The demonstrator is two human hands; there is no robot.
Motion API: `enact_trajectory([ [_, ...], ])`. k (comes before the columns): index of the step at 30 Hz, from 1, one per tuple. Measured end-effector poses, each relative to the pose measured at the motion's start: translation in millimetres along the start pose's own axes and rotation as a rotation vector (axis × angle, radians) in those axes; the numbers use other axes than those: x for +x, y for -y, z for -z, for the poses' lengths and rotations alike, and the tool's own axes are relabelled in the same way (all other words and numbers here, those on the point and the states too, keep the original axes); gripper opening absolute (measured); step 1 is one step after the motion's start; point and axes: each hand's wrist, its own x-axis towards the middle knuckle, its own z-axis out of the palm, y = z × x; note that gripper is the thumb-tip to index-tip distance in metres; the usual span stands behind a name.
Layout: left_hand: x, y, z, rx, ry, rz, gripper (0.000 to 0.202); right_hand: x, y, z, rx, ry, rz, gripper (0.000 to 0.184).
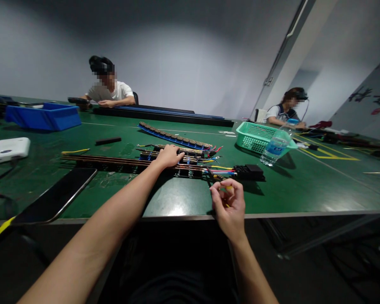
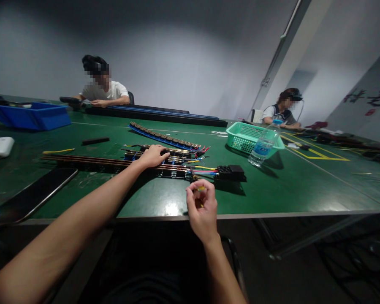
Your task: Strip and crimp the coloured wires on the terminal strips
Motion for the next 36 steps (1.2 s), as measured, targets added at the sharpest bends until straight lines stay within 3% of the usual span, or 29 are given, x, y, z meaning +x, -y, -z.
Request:
enact_trajectory([
  [4, 0.1, 0.6, -0.5, -0.003, -0.001, -0.002, 0.049, -1.6, -4.2, -7.3, -0.227, 0.170, 0.062, 0.022],
  [11, 0.4, 0.2, 0.1, -0.007, -0.005, -0.003, 0.048, -2.9, -1.4, -5.8, -0.157, -0.012, 0.025, 0.034],
  [18, -2.5, -2.6, 2.8, 0.002, 0.007, 0.002, 0.049, 12.4, -8.4, -4.7, -0.409, 0.241, 0.086, 0.027],
  [25, -2.0, -1.6, 1.2, 0.009, -0.002, -0.016, 0.052, 11.7, -10.4, 2.0, -0.786, 0.417, 0.255, 0.040],
  [30, -1.2, 0.0, 0.3, -0.002, 0.000, -0.012, 0.051, 14.8, -2.8, 5.1, -0.579, 0.440, 0.134, 0.028],
  [32, -0.9, 0.7, -0.1, 0.005, -0.001, -0.015, 0.051, 16.3, -2.9, 2.0, -0.413, 0.352, 0.016, 0.023],
  [36, -0.3, 1.7, -0.9, 0.005, -0.012, -0.035, 0.052, 23.0, -2.8, -7.4, 0.024, 0.173, -0.260, 0.036],
])
